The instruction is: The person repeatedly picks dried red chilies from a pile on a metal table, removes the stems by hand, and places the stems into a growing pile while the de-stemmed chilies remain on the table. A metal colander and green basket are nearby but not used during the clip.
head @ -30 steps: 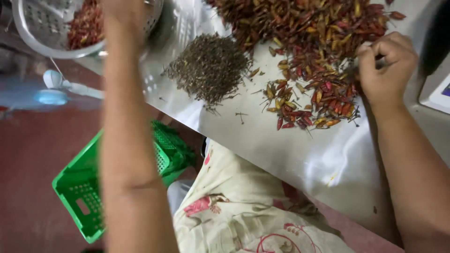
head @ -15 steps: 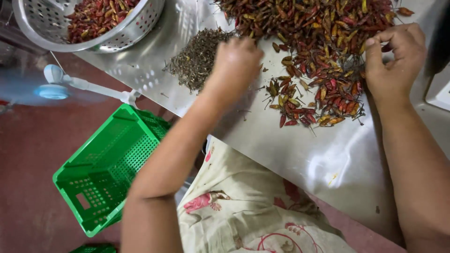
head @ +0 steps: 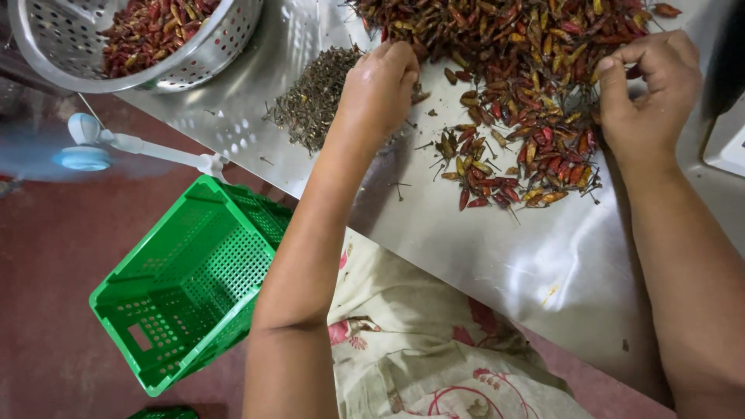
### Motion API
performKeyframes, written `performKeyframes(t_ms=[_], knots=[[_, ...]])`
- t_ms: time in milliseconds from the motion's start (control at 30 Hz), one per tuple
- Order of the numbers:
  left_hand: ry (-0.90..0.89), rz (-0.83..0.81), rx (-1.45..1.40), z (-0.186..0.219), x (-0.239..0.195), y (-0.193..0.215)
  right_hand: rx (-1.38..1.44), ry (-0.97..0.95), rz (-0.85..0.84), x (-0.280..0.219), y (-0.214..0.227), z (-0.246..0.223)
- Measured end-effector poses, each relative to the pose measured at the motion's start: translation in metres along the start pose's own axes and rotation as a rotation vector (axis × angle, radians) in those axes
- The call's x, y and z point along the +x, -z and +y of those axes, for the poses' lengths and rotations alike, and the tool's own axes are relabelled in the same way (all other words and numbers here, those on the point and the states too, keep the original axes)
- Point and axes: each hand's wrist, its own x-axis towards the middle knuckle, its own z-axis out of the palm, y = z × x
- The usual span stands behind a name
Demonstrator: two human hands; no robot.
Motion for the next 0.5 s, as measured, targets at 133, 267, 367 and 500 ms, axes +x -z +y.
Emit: performKeyframes(t_ms=[133, 267, 367, 500], knots=[[0.330, -0.255, 0.041, 0.030, 0.006, 0.009, 0.021, 0.020, -0.017, -0.002, 0.002, 0.002], [0.107, -0.249, 0.345, 0.024, -0.013, -0.027, 0.000, 0.017, -0.028, -0.002, 0.001, 0.003], [0.012, -0.076, 0.337, 0.030, -0.013, -0.027, -0.018, -0.001, -0.027, -0.003, 0.001, 0.001], [0.104, -0.020, 0.205, 0.053, 0.024, -0.048, -0.026, 0.067, -0.051, -0.004, 0.002, 0.005]])
